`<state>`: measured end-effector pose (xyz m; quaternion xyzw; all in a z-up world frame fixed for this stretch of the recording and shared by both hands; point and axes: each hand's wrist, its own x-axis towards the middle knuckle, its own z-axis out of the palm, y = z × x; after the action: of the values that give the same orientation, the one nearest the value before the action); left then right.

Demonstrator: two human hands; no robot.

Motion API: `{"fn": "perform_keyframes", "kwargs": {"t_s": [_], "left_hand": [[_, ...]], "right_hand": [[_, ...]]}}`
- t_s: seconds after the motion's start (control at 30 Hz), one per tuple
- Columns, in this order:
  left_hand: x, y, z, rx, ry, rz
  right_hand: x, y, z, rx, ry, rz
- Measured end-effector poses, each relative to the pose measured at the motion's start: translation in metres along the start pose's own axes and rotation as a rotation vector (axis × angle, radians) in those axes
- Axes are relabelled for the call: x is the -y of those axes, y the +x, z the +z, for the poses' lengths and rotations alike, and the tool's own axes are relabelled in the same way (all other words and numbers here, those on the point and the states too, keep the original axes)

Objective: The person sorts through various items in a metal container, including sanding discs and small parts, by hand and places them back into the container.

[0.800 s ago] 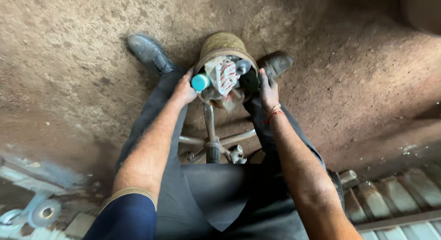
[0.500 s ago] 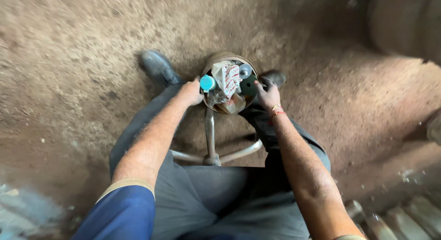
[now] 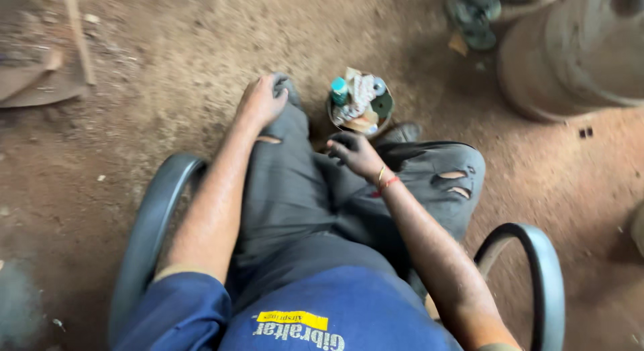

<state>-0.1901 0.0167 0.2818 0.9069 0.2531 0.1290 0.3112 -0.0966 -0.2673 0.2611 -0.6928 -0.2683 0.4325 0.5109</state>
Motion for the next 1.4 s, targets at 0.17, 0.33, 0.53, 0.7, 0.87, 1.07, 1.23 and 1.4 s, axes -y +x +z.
{"fn": "perform_keyframes", "kwargs": {"t_s": [0.17, 0.33, 0.53, 0.7, 0.87, 1.07, 1.23, 1.4], "left_hand": [[-0.008, -0.094, -0.044, -0.21, -0.005, -0.086], [-0.012, -0.137, -0.038, -0.227, -0.066, 0.024], [-0.023, -0.153, -0.053, -0.07, 0.008, 0.066], [-0.05, -0.187, -0.098, 0.251, 0.047, 0.012], [-0.104, -0.166, -0.12, 0.174, 0.339, 0.055], [-0.122, -0.11, -0.051, 0.18, -0.107, 0.305], [-0.119, -0.122, 0.06, 0.41, -0.693, 0.074], [-0.085, -0.113, 0.121, 0.414, -0.931, -0.065]], "right_hand": [[0.023, -0.026, 0.059, -0.074, -0.16, -0.271], [0.017, -0.014, 0.07, -0.276, -0.492, -0.332], [0.025, -0.024, 0.047, -0.094, -0.467, -0.336], [0.047, -0.063, 0.037, 0.214, -0.413, -0.322], [0.068, -0.082, 0.043, 0.166, -0.365, -0.318], [0.014, -0.073, 0.043, -0.022, -0.354, -0.196], [-0.043, -0.062, 0.039, -0.028, -0.475, -0.478], [-0.051, -0.064, 0.029, 0.044, -0.347, -0.087]]}}
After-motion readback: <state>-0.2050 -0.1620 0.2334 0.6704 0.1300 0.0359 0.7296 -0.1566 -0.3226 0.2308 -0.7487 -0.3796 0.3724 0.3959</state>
